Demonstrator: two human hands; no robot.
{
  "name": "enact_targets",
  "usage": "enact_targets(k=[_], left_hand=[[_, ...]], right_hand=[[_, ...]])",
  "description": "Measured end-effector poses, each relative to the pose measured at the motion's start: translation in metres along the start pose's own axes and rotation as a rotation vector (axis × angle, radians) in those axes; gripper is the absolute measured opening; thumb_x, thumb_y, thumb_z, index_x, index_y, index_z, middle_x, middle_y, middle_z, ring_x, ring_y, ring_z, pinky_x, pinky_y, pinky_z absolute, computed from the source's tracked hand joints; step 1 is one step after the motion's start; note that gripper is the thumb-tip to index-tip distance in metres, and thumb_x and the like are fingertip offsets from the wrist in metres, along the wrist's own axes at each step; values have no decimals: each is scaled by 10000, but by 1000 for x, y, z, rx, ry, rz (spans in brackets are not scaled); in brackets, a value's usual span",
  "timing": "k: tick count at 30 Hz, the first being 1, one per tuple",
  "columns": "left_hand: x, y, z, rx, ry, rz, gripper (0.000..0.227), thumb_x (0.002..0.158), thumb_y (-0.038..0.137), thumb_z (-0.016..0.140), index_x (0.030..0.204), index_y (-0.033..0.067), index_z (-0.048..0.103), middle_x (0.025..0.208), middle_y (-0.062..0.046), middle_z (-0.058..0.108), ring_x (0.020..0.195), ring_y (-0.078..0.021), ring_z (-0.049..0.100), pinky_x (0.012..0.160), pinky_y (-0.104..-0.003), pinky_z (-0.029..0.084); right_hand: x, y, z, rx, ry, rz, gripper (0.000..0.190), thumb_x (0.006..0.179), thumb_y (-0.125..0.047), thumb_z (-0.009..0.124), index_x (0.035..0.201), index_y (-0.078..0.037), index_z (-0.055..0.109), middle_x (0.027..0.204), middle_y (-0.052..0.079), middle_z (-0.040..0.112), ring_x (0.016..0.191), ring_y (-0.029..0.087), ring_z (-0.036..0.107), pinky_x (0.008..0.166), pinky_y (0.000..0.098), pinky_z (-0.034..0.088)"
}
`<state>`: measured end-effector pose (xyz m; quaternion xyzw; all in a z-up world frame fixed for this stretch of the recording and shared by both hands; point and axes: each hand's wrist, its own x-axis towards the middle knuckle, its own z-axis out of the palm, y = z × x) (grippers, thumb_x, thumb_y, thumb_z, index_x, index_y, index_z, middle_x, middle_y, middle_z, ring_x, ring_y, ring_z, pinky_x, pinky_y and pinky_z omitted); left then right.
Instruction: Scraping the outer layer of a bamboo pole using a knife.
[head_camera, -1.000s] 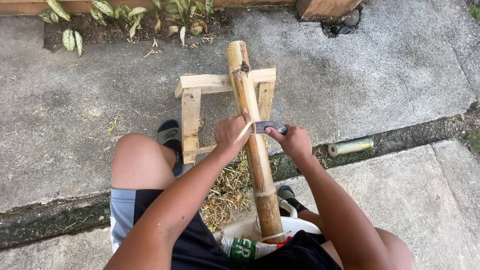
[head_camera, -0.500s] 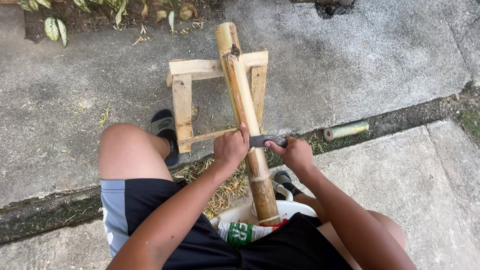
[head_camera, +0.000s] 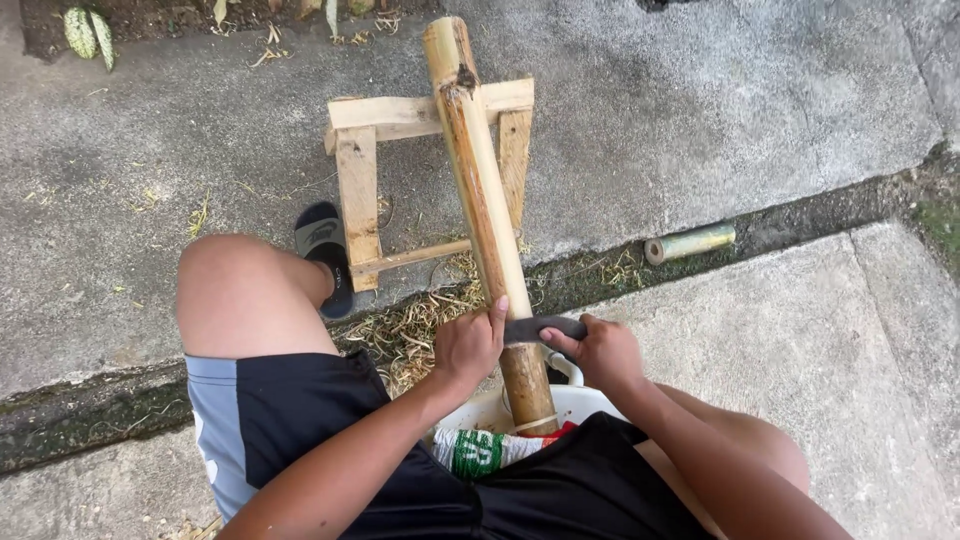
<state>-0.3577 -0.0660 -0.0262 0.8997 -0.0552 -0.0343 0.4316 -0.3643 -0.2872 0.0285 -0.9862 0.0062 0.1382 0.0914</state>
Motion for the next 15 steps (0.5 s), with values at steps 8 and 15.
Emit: enact_targets(k=[8,15], left_hand=[[40,1,-19,-73,-104,-99,628,1079,474,276,764,139,703,506,-56,596,348,-206,530,350,-383,451],[180,-36,-52,114,-53,8,618,1102,489,294,681,172,616,466,30,445,314,-91,364,270,-320,351]], right_hand=[[30,-2,2,53,103,-29,674,782,-716,665,706,-47,654,517,136,628,480,309,637,505,447,515],[157,-27,-17,59,26,108,744,937,-750,525,669,-61,603,522,-20,495,388,84,398,325,311,330]])
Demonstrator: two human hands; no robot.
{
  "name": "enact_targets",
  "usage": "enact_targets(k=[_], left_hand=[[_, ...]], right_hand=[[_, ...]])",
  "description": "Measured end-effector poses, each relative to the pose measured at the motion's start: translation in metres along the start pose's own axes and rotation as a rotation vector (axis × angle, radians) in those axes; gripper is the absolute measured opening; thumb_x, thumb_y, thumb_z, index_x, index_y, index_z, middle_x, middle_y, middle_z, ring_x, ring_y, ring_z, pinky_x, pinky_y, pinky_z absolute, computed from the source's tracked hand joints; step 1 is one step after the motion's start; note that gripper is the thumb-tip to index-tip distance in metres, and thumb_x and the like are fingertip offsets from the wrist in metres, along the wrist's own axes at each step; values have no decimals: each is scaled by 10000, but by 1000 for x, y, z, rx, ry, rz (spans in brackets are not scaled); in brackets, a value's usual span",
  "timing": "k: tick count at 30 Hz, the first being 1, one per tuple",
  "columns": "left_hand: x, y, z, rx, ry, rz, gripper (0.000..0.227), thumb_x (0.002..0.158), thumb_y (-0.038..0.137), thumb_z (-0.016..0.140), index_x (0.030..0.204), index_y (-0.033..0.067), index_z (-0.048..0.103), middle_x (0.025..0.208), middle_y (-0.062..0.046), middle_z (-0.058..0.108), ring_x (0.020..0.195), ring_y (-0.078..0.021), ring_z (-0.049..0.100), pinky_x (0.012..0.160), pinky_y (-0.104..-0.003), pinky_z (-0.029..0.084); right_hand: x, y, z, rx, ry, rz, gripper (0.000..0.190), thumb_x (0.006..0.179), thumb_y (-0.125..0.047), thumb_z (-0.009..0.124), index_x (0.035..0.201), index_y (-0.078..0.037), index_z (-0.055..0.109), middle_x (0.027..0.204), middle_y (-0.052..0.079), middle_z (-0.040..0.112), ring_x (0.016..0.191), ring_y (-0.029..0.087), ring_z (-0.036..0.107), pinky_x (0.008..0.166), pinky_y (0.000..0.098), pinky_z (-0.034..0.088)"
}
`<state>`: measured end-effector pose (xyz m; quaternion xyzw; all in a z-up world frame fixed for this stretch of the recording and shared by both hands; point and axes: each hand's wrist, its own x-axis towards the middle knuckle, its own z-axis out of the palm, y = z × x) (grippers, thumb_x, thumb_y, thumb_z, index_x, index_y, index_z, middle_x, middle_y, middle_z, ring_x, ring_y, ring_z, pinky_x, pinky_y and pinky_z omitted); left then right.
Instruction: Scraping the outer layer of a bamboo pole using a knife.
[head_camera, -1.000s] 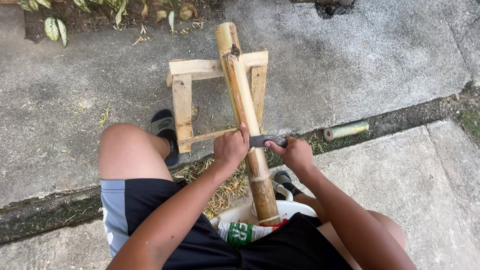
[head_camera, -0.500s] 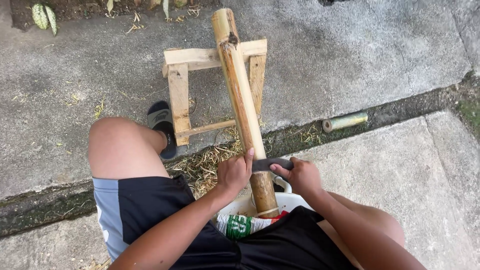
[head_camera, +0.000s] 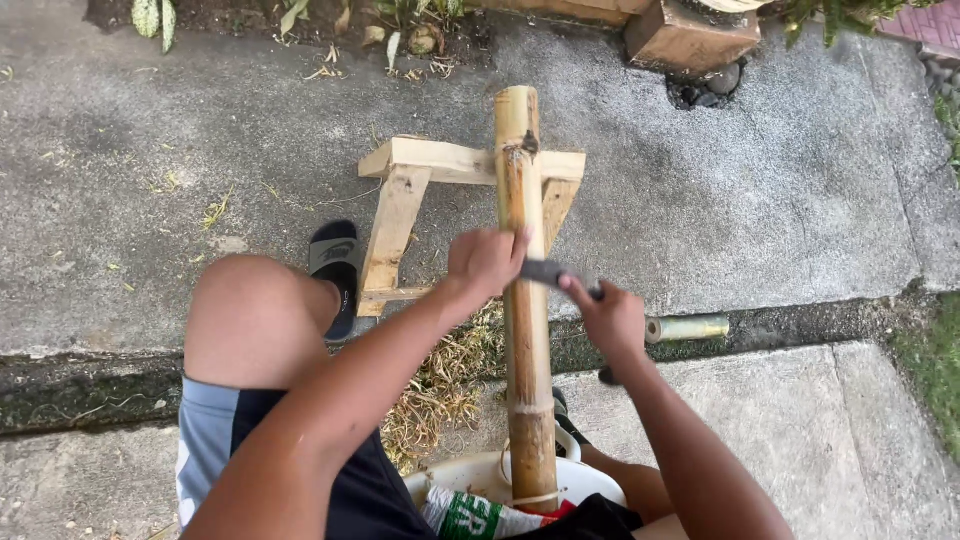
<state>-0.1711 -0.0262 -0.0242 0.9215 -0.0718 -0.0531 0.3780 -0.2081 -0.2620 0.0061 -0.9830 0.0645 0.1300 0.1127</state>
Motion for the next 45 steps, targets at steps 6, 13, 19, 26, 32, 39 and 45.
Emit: enact_targets(k=[6,13,19,26,32,39,45], left_hand=[[117,-36,-30,93,190,23,656,1103,485,293,629,182,633,421,30,454,298,-123,415,331,-355,387],[175,-52,-45,15,164,-43,652,1102,455,302,652,159,668,484,18,530,367,-151,505,382,-399,477],[182,-53,-44,-67,229,-87,645,1077,442,344,641,122,696,525,-73,636,450,-237,650,529,-442,568],[178,-54,-40,-26,358,-16,643,1072,429,358,646,123,730,530,-110,642,478,-281,656,558,-476,558],[177,-56,-35,-23,315,-32,691,1093,458,325,583,141,667,448,-19,539,356,-171,515,395,-406,473],[160,-48,-34,1,297,-58,720,1092,468,318,562,126,667,431,-28,532,356,-190,544,405,-420,478],[155,-45,-35,9,305,-50,683,1084,449,315,629,133,715,469,-83,603,421,-256,636,473,-461,526]], right_hand=[[89,-70,-37,25,141,-32,768,895,-789,558,634,-67,584,510,20,528,409,109,487,385,341,420],[125,-105,-56,-29,339,-113,792,876,-805,617,640,-50,615,534,95,579,473,251,598,489,448,492],[131,-107,-58,-49,411,-141,831,873,-808,666,658,-7,629,543,151,600,500,331,619,530,472,508],[137,-98,-52,-35,441,-181,830,876,-809,669,665,-8,630,547,154,603,502,334,635,522,469,511],[139,-97,-51,-56,402,-181,826,882,-814,645,625,-32,584,508,104,576,447,259,607,452,433,496],[130,-89,-48,-62,367,-182,824,875,-825,629,608,-48,571,492,91,559,435,249,596,459,428,497],[125,-86,-45,-47,355,-155,826,865,-833,622,609,-50,575,496,86,567,451,252,618,470,436,518]])
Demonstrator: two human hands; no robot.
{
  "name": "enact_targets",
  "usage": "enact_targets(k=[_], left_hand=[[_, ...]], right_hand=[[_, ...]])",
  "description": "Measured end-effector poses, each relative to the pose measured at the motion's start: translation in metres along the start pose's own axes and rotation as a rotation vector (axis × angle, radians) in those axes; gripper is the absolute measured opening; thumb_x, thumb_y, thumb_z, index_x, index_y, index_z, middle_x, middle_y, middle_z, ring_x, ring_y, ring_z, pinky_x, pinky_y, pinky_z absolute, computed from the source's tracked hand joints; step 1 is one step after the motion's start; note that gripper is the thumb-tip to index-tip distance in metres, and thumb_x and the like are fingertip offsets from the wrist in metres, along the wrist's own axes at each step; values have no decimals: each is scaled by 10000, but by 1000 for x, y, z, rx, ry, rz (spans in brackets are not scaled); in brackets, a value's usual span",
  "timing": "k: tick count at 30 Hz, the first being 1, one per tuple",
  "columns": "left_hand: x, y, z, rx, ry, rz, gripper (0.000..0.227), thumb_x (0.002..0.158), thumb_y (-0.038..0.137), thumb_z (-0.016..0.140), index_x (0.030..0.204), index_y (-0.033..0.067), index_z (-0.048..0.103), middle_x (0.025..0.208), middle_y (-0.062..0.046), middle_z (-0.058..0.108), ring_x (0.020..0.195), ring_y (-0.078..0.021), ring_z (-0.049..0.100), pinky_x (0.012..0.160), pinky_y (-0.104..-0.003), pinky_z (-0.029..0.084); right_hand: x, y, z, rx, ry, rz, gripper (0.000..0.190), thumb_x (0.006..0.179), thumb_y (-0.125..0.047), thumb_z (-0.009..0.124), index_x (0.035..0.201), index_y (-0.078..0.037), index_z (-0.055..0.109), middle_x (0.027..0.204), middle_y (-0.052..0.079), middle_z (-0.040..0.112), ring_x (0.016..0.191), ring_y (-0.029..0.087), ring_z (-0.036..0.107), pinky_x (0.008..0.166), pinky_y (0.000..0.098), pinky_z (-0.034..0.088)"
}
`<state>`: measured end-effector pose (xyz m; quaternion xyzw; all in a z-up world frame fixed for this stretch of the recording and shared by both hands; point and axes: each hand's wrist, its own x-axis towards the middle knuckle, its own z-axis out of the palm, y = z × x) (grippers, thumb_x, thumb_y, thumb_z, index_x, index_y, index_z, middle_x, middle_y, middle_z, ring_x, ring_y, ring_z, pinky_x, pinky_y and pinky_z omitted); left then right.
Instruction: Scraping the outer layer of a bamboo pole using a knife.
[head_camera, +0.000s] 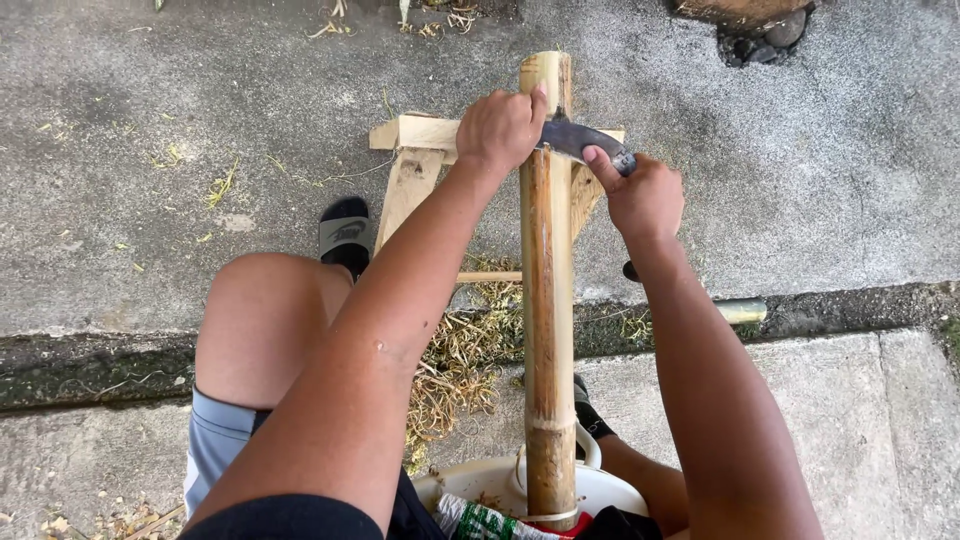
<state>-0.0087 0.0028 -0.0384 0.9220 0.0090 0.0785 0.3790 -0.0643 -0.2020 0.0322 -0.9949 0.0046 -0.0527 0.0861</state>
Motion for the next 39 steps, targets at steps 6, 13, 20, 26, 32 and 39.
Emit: enact_targets(k=[6,13,20,26,32,39], left_hand=[[-8,2,-1,11,9,14,703,1082,446,312,607,113,709,492,-123,617,462,-307,666,530,-489,549],[-29,9,-7,-3,7,19,720,1093,435,307,561,124,680,484,-110,606,438,-306,644,502,-487,537],[-47,13,-6,18,-64,-33,688,1101,430,303,591,135,657,460,-56,580,387,-234,617,416,-418,506],[-71,19,-10,28,-66,-32,661,1089,424,340,617,119,686,500,-84,613,423,-267,634,450,-451,527],[-97,21,-3,46,-37,-16,617,1081,393,380,631,114,697,525,-107,631,433,-300,632,478,-473,525],[-138,37,-16,-56,-252,-142,685,1114,399,305,572,124,622,460,-63,549,363,-260,578,345,-460,499]], right_hand=[[-5,7,5,6,1,-12,826,868,-825,624,607,-43,576,490,95,553,447,261,615,463,439,514],[-20,12,4,13,32,-68,831,881,-819,621,611,-34,577,479,104,543,428,268,588,453,438,495],[-35,13,0,-5,-69,29,824,841,-846,579,622,-51,580,486,78,549,436,239,602,438,425,500],[-53,21,-2,2,-56,-7,830,844,-841,587,621,-41,595,486,104,558,446,265,617,459,434,509],[-78,27,-6,-8,-68,-18,831,847,-830,582,638,-26,621,498,128,575,468,299,641,482,450,524],[-117,32,-16,-42,-132,23,839,834,-834,562,674,-15,642,527,155,608,509,337,667,517,473,543]])
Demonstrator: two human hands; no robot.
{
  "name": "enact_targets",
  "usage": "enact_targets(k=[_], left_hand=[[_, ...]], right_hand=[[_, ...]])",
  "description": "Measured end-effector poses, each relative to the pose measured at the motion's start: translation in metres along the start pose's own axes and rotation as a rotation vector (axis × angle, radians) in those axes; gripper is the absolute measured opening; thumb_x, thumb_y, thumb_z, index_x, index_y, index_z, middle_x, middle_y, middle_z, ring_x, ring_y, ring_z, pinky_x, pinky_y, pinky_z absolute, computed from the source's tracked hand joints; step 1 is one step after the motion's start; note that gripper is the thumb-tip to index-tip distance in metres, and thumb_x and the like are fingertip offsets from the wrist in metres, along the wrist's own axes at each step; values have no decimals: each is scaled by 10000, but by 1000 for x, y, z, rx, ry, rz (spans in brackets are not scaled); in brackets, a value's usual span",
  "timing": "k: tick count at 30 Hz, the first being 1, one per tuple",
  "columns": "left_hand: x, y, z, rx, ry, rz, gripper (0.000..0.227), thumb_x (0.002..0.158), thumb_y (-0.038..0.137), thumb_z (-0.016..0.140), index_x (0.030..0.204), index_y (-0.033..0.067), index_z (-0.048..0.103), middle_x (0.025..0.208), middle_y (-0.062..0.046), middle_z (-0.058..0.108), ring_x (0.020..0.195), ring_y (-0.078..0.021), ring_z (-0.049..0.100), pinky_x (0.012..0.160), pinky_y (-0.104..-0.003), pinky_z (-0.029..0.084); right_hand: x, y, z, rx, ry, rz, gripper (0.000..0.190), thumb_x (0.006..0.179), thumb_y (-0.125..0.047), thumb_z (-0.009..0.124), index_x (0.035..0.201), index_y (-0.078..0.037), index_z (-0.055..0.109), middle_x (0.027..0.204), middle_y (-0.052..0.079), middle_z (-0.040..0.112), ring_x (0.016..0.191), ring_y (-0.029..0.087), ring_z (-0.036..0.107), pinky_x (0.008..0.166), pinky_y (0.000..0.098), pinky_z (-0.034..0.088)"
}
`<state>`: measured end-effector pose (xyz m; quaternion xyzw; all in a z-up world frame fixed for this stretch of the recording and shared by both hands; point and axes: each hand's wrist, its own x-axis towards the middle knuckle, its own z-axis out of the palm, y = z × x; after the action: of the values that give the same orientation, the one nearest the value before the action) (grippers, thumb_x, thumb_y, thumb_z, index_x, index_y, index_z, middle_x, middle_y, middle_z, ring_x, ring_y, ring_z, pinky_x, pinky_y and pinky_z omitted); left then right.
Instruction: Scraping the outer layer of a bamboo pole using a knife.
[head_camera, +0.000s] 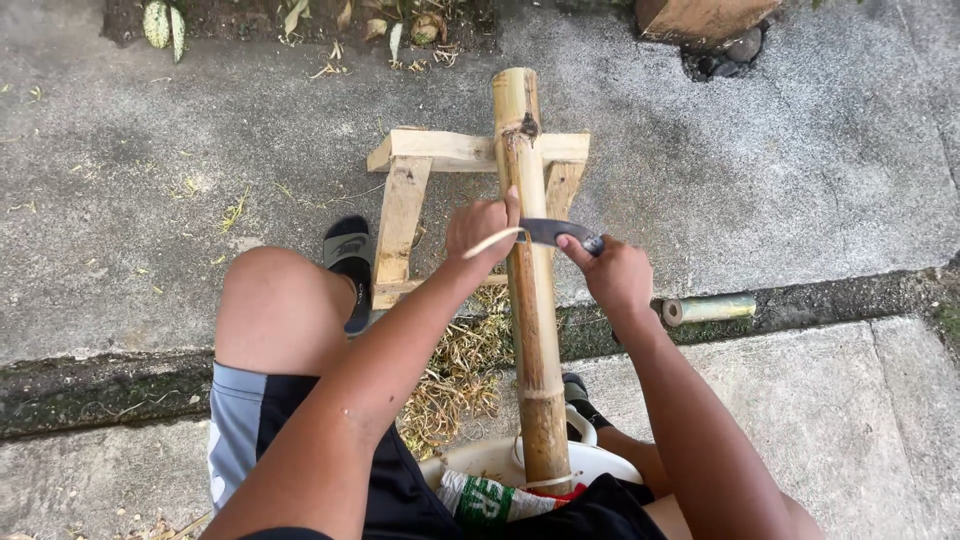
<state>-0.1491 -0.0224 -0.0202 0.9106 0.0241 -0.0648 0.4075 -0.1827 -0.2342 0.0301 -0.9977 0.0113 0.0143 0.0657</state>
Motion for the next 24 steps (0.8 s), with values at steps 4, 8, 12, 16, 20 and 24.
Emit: enact_targets(k=[4,8,12,16,20,24], left_hand=[[-20,-9,15,23,223,208,684,1103,374,334,533,120,615,401,-56,470,315,-237,519,381,-434,461],[-45,-1,15,1,124,139,690,1118,355,298,544,123,604,402,-58,513,305,-238,528,343,-430,457],[-66,-6,29,30,293,238,684,1100,353,334,514,135,611,400,-113,530,330,-274,537,399,-440,461],[-90,-3,31,-15,165,211,682,1117,329,305,525,146,590,405,-90,534,295,-249,528,343,-433,445],[-116,-1,40,11,214,235,674,1118,356,303,555,136,602,426,-93,541,316,-270,523,350,-437,452],[-141,-6,55,-10,72,191,676,1119,366,274,573,143,604,403,-52,521,279,-229,496,323,-412,443]], right_hand=[[-16,5,1,-40,-39,24,836,836,-839,549,699,-20,644,535,160,619,521,340,674,520,474,548],[-38,6,-6,-30,-101,49,838,830,-841,530,704,-20,639,556,165,636,539,343,687,539,476,557],[-62,13,-4,-29,-65,22,828,833,-829,538,708,-18,647,580,176,644,574,374,685,572,490,557],[-84,19,-5,-22,-70,46,817,826,-819,559,715,-15,653,582,185,648,597,390,686,589,493,556],[-110,26,-5,17,-111,68,793,815,-806,573,734,-23,668,578,181,651,586,389,688,578,494,553],[-134,37,-3,3,-143,54,775,811,-798,575,747,-33,676,571,175,650,564,372,688,556,484,551]])
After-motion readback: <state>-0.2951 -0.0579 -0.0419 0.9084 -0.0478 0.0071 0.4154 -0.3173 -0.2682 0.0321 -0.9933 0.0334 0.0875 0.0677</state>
